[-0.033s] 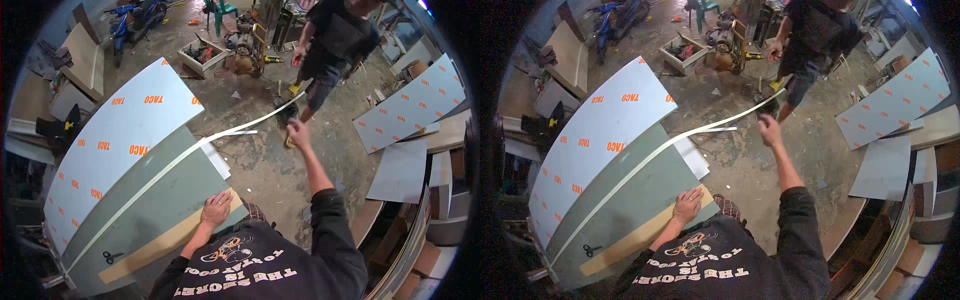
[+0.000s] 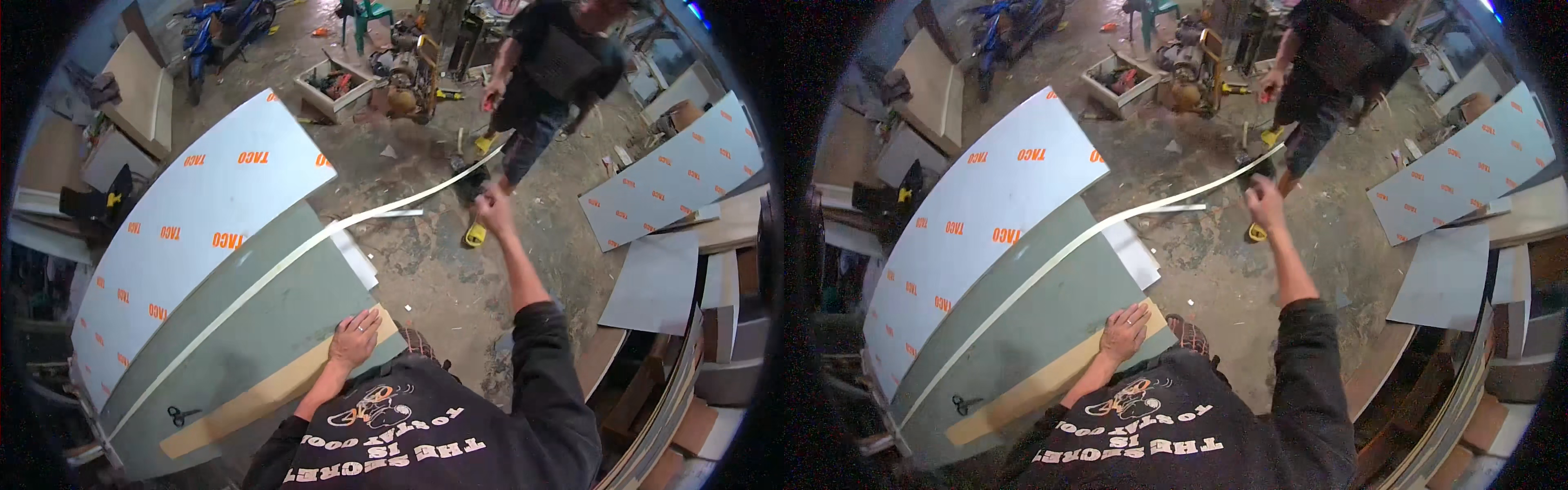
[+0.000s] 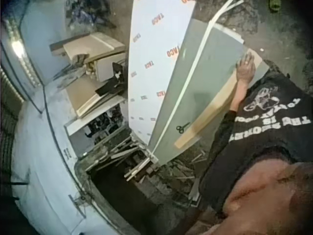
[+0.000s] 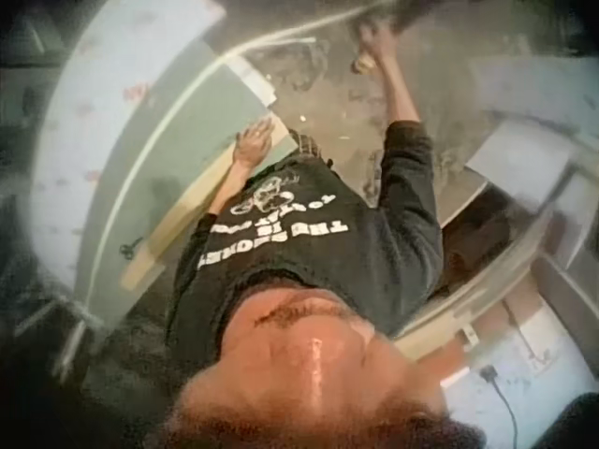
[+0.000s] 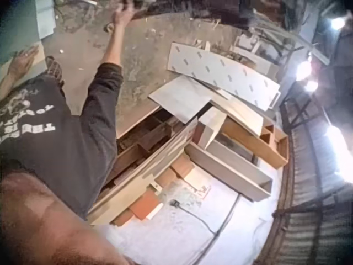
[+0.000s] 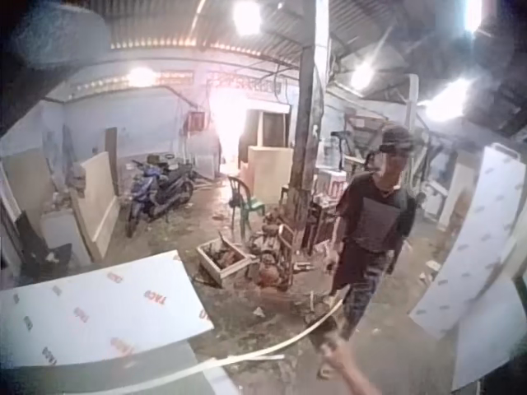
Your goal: The person applies adhesive from a bottle onto the surface of a wooden board and a strip of veneer, then begins to press the veneer strip onto the edge of the board.
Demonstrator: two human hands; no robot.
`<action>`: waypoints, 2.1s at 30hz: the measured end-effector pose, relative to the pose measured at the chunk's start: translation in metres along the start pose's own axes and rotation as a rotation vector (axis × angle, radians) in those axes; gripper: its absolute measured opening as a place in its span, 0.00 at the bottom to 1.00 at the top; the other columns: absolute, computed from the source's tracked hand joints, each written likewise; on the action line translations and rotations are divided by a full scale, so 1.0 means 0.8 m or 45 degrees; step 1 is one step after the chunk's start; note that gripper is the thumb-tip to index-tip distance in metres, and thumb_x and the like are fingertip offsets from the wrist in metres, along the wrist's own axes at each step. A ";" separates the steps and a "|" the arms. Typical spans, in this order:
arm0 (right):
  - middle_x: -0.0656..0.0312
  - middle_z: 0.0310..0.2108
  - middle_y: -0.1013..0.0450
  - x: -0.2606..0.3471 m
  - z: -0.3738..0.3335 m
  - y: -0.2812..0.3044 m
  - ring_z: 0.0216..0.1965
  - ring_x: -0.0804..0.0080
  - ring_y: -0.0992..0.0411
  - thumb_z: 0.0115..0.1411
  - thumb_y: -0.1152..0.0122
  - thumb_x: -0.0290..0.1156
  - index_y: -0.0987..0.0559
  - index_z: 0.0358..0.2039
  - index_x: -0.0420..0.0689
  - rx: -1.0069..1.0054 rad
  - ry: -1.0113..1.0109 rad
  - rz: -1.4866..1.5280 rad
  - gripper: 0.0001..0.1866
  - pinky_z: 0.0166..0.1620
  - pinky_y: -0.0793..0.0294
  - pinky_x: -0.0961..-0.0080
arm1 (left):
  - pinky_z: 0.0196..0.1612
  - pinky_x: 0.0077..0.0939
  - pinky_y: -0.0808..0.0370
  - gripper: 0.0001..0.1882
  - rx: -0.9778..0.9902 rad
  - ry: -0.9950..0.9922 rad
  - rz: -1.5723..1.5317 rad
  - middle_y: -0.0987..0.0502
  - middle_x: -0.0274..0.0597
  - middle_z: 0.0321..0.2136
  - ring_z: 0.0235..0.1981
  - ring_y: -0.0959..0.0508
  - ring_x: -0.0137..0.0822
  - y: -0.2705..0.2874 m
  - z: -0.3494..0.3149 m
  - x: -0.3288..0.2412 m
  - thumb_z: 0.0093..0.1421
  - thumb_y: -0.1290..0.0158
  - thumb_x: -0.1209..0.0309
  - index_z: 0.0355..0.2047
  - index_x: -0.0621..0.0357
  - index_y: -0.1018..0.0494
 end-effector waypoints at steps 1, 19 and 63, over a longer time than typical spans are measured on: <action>0.53 0.31 0.27 0.005 0.019 0.013 0.29 0.67 0.28 0.54 0.39 0.28 0.24 0.53 0.45 -0.047 0.106 -0.096 0.23 0.33 0.28 0.70 | 0.60 0.35 0.39 0.20 -0.016 -0.014 -0.017 0.28 0.28 0.58 0.60 0.31 0.30 0.000 0.000 -0.001 0.59 0.46 0.64 0.52 0.46 0.24; 0.60 0.43 0.29 0.036 0.065 0.039 0.56 0.62 0.36 0.53 0.36 0.35 0.22 0.42 0.51 0.951 0.742 -1.209 0.15 0.56 0.36 0.61 | 0.63 0.35 0.42 0.21 0.094 0.055 -0.099 0.29 0.27 0.59 0.61 0.33 0.29 0.002 0.008 -0.001 0.55 0.46 0.70 0.51 0.46 0.24; 0.36 0.40 0.26 0.244 -0.295 -0.068 0.46 0.36 0.28 0.63 0.52 0.29 0.28 0.55 0.46 1.220 -0.622 0.164 0.20 0.47 0.28 0.52 | 0.70 0.41 0.52 0.24 0.240 -0.070 0.139 0.38 0.31 0.66 0.68 0.42 0.32 -0.032 0.001 0.017 0.59 0.51 0.60 0.57 0.45 0.30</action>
Point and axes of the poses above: each hand's wrist, its own z-axis towards the middle knuckle, its own y-axis out of the back of the hand, x = y × z, the point moved 2 cm from there along z, towards the middle knuckle
